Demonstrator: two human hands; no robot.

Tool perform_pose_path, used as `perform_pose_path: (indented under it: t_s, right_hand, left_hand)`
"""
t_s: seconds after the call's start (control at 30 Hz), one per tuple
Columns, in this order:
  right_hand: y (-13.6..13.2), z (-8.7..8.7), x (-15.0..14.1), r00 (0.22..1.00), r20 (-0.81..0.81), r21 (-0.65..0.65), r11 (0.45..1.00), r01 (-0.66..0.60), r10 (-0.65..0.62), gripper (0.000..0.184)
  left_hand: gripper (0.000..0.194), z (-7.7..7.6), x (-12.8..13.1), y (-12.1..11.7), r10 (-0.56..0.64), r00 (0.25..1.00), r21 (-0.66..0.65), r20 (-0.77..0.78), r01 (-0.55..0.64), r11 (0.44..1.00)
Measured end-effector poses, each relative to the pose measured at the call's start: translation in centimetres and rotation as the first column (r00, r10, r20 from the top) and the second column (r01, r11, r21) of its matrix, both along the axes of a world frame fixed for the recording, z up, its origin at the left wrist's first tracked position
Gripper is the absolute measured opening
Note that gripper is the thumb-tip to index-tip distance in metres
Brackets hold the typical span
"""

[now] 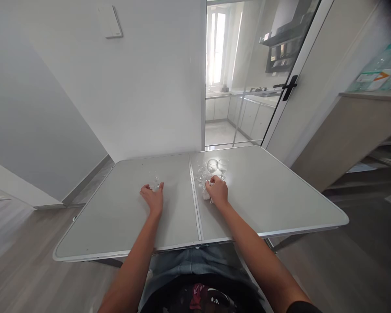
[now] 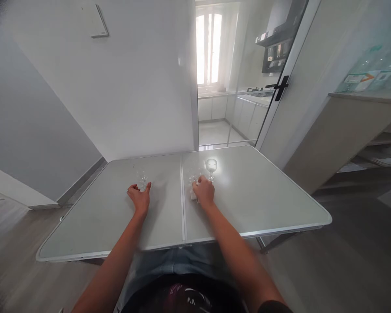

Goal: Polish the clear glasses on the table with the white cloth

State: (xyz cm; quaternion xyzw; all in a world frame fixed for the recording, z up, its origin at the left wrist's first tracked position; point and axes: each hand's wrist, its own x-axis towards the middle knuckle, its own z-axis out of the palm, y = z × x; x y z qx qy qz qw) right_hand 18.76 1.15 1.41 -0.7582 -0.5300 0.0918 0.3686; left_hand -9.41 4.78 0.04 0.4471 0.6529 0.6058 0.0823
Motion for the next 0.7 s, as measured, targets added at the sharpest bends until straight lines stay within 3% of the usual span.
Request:
perform_pose_path:
  t_s: [0.1, 0.23, 0.4, 0.47, 0.53, 0.6, 0.63, 0.7]
  right_hand:
    - [-0.4, 0.5, -0.3, 0.999, 0.042, 0.053, 0.999, -0.010, 0.008, 0.016]
    - [-0.3, 0.5, -0.2, 0.998, 0.052, -0.018, 1.000, -0.021, 0.022, 0.010]
    - [-0.2, 0.6, 0.2, 0.998, 0.053, -0.113, 0.993, -0.020, 0.026, 0.011]
    - [-0.4, 0.8, 0.2, 0.987, 0.048, -0.102, 0.984, -0.148, 0.153, 0.008]
    - [-0.6, 1.0, 0.1, 0.897, 0.037, -0.067, 0.897, -0.437, 0.440, 0.004]
    - [-0.8, 1.0, -0.1, 0.723, 0.024, -0.043, 0.724, -0.689, 0.690, 0.005]
    - [-0.9, 0.9, -0.3, 0.657, 0.011, -0.043, 0.657, -0.753, 0.754, 0.006]
    - [-0.9, 0.7, -0.6, 0.606, -0.025, -0.049, 0.605, -0.795, 0.795, 0.008]
  left_hand:
    - [0.075, 0.3, -1.2, 1.2, -0.041, 0.999, -0.048, -0.019, 0.040, 0.998]
    - [0.081, 0.3, -1.8, 2.3, -0.164, 0.986, -0.089, 0.007, 0.164, 0.982]
    - [0.069, -0.9, -1.4, 3.0, -0.260, 0.965, -0.092, 0.031, 0.262, 0.961]
    - [0.057, -1.3, -1.3, 3.1, -0.300, 0.952, -0.058, 0.052, 0.303, 0.951]
    - [0.046, -1.5, -1.3, 3.1, -0.327, 0.943, -0.029, 0.060, 0.329, 0.944]
    - [0.042, -1.4, -1.4, 3.0, -0.336, 0.940, -0.010, 0.062, 0.337, 0.941]
    - [0.041, -1.4, -1.5, 3.0, -0.340, 0.938, -0.002, 0.066, 0.341, 0.940]
    - [0.042, -1.3, -1.5, 2.8, -0.358, 0.931, 0.022, 0.073, 0.357, 0.934]
